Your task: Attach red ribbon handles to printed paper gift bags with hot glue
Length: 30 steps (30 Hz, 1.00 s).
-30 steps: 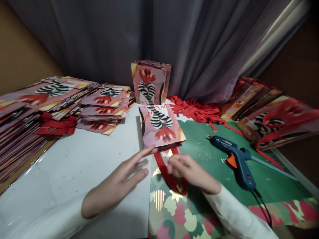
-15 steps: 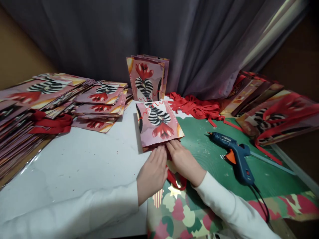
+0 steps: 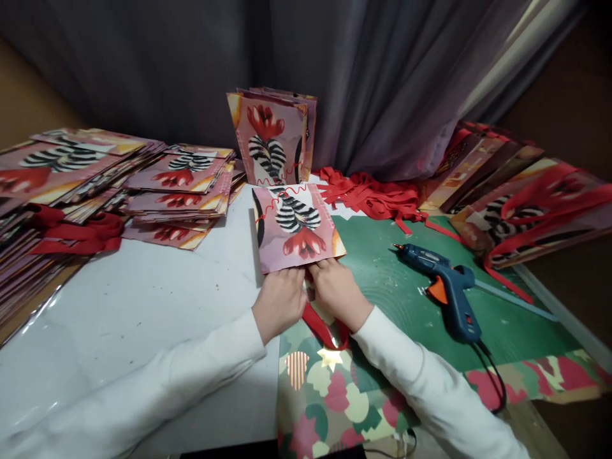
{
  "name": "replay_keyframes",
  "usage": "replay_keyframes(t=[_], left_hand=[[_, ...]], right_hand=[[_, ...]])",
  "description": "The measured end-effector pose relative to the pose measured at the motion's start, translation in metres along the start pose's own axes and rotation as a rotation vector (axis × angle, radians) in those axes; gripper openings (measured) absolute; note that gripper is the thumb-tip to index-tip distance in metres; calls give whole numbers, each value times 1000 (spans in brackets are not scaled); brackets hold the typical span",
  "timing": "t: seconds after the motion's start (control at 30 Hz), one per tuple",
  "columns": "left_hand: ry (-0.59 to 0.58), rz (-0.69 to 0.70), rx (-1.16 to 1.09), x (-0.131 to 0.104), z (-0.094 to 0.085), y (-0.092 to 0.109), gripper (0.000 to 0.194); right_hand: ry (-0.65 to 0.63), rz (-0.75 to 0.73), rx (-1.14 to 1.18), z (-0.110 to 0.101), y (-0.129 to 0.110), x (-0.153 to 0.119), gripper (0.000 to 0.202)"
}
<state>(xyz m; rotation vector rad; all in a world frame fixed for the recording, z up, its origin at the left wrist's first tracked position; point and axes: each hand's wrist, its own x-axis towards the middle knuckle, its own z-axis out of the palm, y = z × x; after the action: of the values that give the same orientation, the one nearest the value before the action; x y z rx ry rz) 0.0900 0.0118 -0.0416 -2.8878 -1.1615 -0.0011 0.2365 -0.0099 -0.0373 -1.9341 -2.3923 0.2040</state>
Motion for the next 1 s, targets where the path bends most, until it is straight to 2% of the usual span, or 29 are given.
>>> replay_keyframes(t=[0.23, 0.37, 0.57, 0.67, 0.77, 1.0], left_hand=[[-40, -50, 29, -3, -8, -15, 31], [-52, -98, 72, -6, -11, -23, 32], [-43, -16, 103, -7, -9, -29, 49], [-36, -22, 93, -4, -7, -26, 55], [-33, -52, 79, -3, -6, -25, 53], [64, -86, 38, -4, -1, -30, 49]], right_hand=[[8, 88, -16, 2, 18, -6, 34], [-13, 105, -35, 1, 13, -6, 32], [-20, 29, -65, 0, 8, -3, 40], [-17, 30, -75, 1, 5, -1, 40], [-8, 61, -75, 3, 1, 1, 40], [-6, 120, -67, 6, 0, 0, 38]])
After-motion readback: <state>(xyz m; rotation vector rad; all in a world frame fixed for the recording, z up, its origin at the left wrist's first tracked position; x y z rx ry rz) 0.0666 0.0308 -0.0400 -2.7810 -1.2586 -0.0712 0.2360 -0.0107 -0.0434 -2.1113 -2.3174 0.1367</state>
